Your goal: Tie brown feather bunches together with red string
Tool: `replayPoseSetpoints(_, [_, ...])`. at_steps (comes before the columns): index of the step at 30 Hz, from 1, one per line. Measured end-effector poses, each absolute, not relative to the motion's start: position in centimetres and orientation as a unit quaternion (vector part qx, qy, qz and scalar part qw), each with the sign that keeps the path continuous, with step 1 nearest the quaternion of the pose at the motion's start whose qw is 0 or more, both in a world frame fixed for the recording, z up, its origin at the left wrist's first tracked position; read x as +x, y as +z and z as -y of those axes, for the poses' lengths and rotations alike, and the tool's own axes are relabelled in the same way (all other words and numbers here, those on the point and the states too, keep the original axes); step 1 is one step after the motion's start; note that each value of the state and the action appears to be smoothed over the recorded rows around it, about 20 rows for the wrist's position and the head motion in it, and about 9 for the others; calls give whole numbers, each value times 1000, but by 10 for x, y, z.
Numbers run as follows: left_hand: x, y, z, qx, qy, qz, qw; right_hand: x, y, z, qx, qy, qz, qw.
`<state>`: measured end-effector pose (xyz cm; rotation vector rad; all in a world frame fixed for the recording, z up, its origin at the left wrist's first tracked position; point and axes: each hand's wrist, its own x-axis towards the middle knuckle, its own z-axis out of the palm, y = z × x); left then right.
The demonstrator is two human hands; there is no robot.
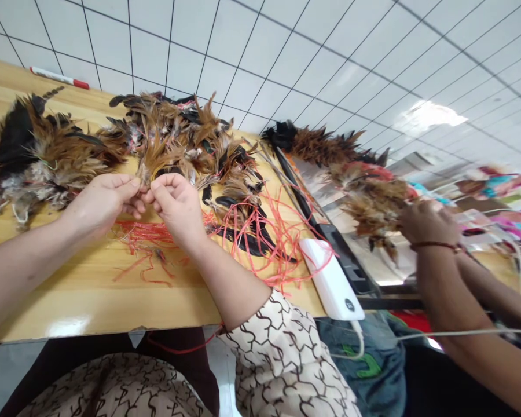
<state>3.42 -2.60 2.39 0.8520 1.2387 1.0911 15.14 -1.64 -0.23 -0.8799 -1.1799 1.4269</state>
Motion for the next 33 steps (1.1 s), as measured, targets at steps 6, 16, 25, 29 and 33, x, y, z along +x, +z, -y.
replayPoseSetpoints(6, [33, 22, 25, 388, 474, -540, 577, 152, -4, 15, -385, 572, 496, 529])
replayPoseSetpoints(16, [23, 10, 18, 537, 435, -577, 436, 161, 6, 10, -372, 635, 431, 523])
replayPoseSetpoints(25, [17, 5, 20, 715, 331, -597, 153, 160, 8, 13, -410, 701, 404, 421])
replayPoseSetpoints(29, [16, 5, 20, 711, 331, -598, 165, 161, 7, 12, -411, 703, 421, 399])
replayPoseSetpoints(33, [14, 5, 18, 703, 346, -597, 173, 161, 7, 12, -404, 710, 435, 379])
